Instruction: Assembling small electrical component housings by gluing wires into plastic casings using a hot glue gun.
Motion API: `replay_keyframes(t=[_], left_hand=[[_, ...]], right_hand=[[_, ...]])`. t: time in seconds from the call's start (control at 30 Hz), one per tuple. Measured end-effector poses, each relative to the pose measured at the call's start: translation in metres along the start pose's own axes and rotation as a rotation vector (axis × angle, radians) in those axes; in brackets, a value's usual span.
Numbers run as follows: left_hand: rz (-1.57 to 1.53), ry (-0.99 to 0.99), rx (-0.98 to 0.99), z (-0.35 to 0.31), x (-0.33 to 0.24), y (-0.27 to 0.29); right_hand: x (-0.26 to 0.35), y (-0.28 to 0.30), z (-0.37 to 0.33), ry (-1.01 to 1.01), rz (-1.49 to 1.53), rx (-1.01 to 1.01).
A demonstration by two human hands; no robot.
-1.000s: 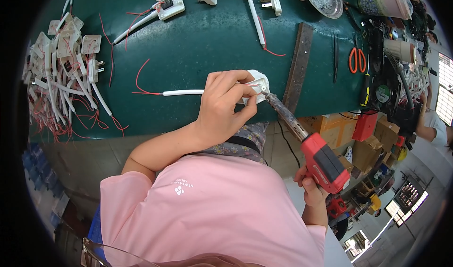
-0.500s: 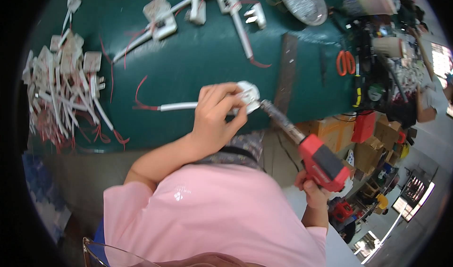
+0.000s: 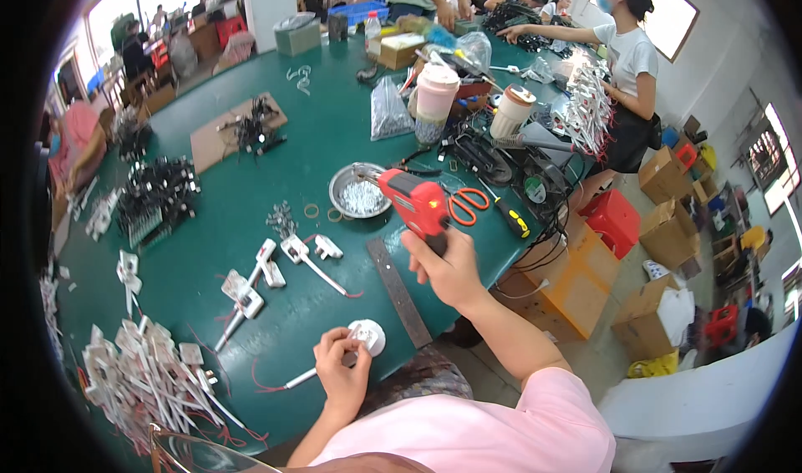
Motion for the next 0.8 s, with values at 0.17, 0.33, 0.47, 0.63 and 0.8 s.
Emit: replay_keyframes(t=[0.17,0.33,0.47,0.63,0.8], left_hand=[[-0.020,0.089,0.040,-0.001,0.000,-0.001],[0.003,0.086,0.046,-0.001,0.004,0.003],[0.003,0.102,0.057,-0.002,0.006,0.003],[-0.002,0.109,0.060,-0.001,0.004,0.001],[0.006,0.115,0.051,0.000,0.003,0.002]], right_hand=[[-0.037,-0.009,0.035,-0.103,-0.109,0.053],[-0.029,0.000,0.001,-0.152,0.106,-0.059],[-0.040,0.010,-0.022,-0.262,0.235,-0.065],[-0.040,0.018,-0.039,-0.275,0.343,-0.126],[-0.037,0.014,-0.041,-0.269,0.361,-0.101]])
Point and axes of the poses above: each hand's wrist, its own z-axis towards the middle knuckle, its own y-axis out of the back of the hand, x = y × z, the point moved 3 cm from there along z, towards the middle knuckle, and after that the axes turned 6 degrees about y, right-handed, at the moved point
